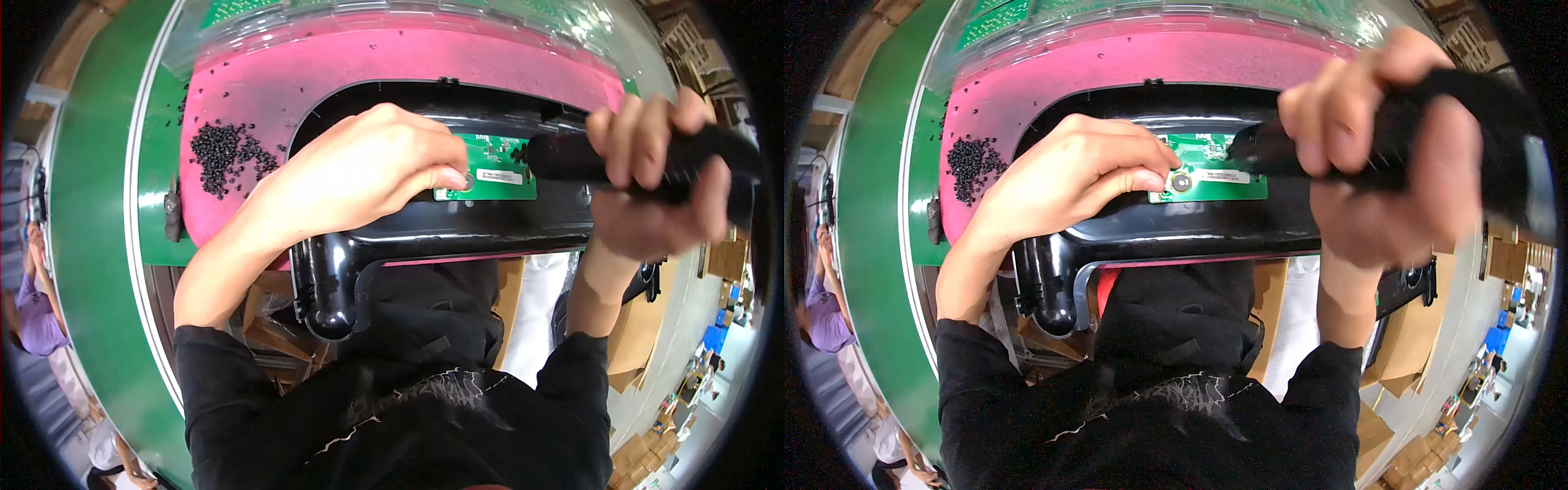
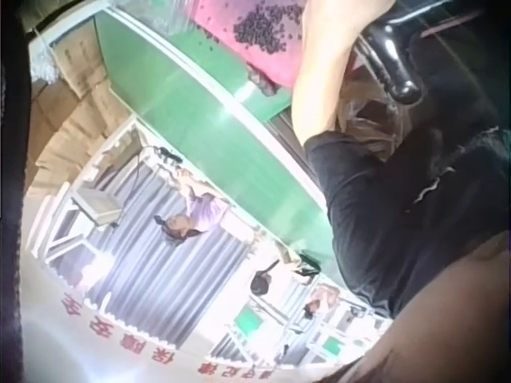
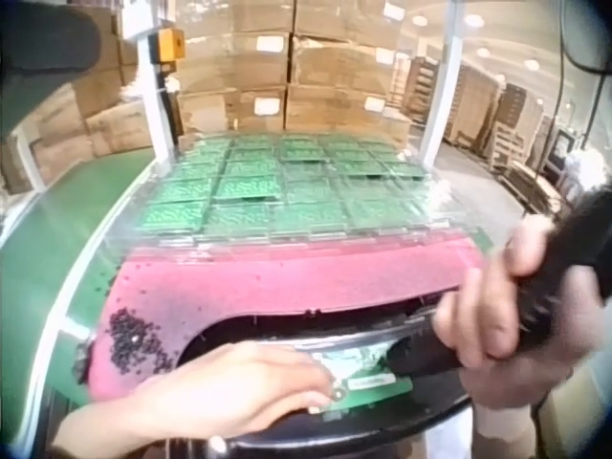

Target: Installing a PCB into a plastic housing using an electric screwdriver and screws.

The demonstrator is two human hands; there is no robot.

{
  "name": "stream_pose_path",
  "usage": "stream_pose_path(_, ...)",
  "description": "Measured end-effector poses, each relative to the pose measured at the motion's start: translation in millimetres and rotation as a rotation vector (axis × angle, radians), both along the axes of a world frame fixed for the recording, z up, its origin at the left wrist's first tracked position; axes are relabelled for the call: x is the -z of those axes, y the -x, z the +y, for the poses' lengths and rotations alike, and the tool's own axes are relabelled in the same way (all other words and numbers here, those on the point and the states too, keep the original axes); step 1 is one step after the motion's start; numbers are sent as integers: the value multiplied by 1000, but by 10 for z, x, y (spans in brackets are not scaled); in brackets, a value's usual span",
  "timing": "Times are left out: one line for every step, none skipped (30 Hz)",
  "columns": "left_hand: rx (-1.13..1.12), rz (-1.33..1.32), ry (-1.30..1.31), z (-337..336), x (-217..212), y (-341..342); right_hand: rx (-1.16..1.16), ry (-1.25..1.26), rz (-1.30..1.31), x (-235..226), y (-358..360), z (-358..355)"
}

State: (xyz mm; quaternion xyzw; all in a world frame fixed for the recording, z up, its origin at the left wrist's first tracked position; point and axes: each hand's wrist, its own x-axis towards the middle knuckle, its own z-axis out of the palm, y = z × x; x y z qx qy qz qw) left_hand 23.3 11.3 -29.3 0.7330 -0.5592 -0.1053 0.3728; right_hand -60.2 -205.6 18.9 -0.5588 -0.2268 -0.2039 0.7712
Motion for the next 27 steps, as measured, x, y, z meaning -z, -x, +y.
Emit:
stream_pose_path(-4, 50, 47, -17, -30, -14, -27, -101, -6, -51, 63, 33)
stream_pose_path(-9, 101, 94, -32, -47, -21, -53, -203, -11, -115, 123, 78)
stream_pose_path(-55, 228, 154, -28, -38, -7, -55, -234, -20, -169, 164, 125)
stream_pose_path(-52, 226, 158, -11, -66, 1, -55, -265, -29, -200, 189, 156)
stream_pose_path(-89, 272, 151, 14, -113, 4, -52, -260, -30, -202, 189, 176)
stream_pose_path(-129, 318, 140, 22, -143, 1, -52, -255, -36, -197, 177, 180)
stream_pose_path(-150, 358, 145, 18, -130, 4, -51, -248, -42, -194, 167, 183)
stream_pose_path(-147, 357, 146, 15, -141, 2, -49, -241, -48, -194, 162, 182)
stream_pose_path(-147, 391, 144, 26, -150, -3, -49, -236, -53, -185, 154, 188)
stream_pose_path(-146, 425, 143, 31, -154, -4, -50, -230, -59, -179, 149, 192)
stream_pose_path(-146, 425, 143, 29, -154, -2, -50, -224, -64, -177, 146, 194)
stream_pose_path(-145, 462, 166, 32, -152, 1, -49, -218, -69, -174, 148, 199)
stream_pose_path(-144, 500, 188, 34, -150, 3, -49, -212, -75, -171, 147, 203)
stream_pose_path(-145, 500, 189, 36, -137, 1, -49, -206, -80, -170, 147, 206)
stream_pose_path(-130, 467, 186, 37, -114, 0, -49, -200, -84, -169, 150, 208)
stream_pose_path(-116, 435, 183, 39, -100, -1, -49, -194, -87, -170, 151, 211)
stream_pose_path(-116, 437, 183, 41, -99, -1, -49, -188, -91, -169, 150, 216)
stream_pose_path(-108, 437, 184, 42, -100, -2, -49, -182, -94, -165, 148, 220)
stream_pose_path(-101, 438, 185, 45, -104, -1, -50, -176, -97, -163, 144, 224)
stream_pose_path(-102, 440, 185, 50, -115, 1, -50, -170, -100, -159, 139, 228)
stream_pose_path(-90, 416, 149, 47, -127, -4, -48, -162, -103, -152, 136, 228)
stream_pose_path(-78, 391, 114, 40, -140, -9, -45, -155, -106, -145, 131, 228)
stream_pose_path(-75, 394, 115, 27, -154, -10, -42, -147, -109, -137, 128, 228)
stream_pose_path(-94, 397, 64, 23, -182, -3, -42, -141, -113, -137, 122, 235)
stream_pose_path(-112, 399, 12, 18, -197, 2, -42, -134, -118, -136, 116, 241)
stream_pose_path(-110, 399, 13, 11, -176, -1, -41, -127, -123, -136, 114, 246)
stream_pose_path(-165, 247, 34, 7, -119, -11, -41, -120, -127, -130, 109, 256)
